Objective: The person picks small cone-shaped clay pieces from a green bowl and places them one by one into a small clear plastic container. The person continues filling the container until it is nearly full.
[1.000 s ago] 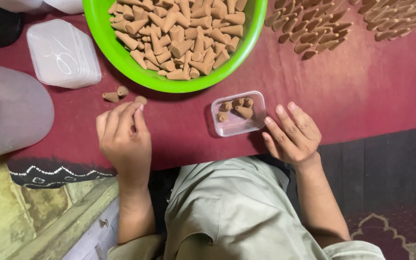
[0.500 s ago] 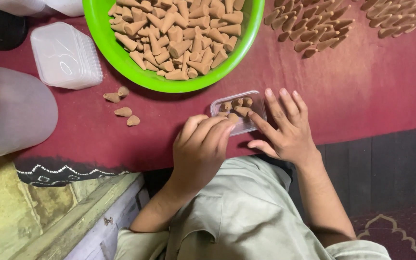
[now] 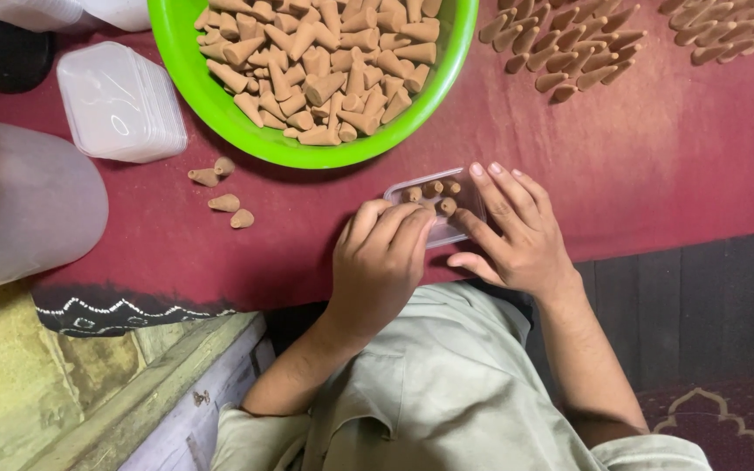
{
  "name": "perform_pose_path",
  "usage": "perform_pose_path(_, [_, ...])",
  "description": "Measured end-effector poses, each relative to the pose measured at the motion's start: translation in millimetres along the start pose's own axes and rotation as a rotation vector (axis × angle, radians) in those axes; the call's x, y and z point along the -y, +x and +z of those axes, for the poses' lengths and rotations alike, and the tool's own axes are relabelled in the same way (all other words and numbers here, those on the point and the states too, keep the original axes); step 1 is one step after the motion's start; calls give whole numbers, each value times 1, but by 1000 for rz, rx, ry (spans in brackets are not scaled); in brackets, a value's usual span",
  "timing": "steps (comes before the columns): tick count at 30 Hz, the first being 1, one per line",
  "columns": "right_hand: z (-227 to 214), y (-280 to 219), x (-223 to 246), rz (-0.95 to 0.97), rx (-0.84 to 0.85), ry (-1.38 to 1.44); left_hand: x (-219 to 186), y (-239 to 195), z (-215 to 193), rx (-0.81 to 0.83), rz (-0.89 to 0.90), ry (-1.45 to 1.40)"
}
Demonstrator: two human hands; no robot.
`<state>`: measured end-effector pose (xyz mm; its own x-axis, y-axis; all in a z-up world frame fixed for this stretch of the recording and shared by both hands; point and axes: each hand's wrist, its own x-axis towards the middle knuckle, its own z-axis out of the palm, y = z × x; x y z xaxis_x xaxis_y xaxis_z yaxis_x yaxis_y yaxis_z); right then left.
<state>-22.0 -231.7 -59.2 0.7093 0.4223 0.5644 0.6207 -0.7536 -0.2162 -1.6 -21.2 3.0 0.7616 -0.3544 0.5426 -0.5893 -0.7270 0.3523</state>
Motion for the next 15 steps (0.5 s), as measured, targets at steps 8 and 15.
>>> perform_pose_path(8, [-5, 0, -3, -20, -68, 71, 1, -6, 14, 1, -8, -7])
perform_pose_path(15, [-6, 12, -1, -41, -42, 75, 2, -6, 8, 10, -23, -25])
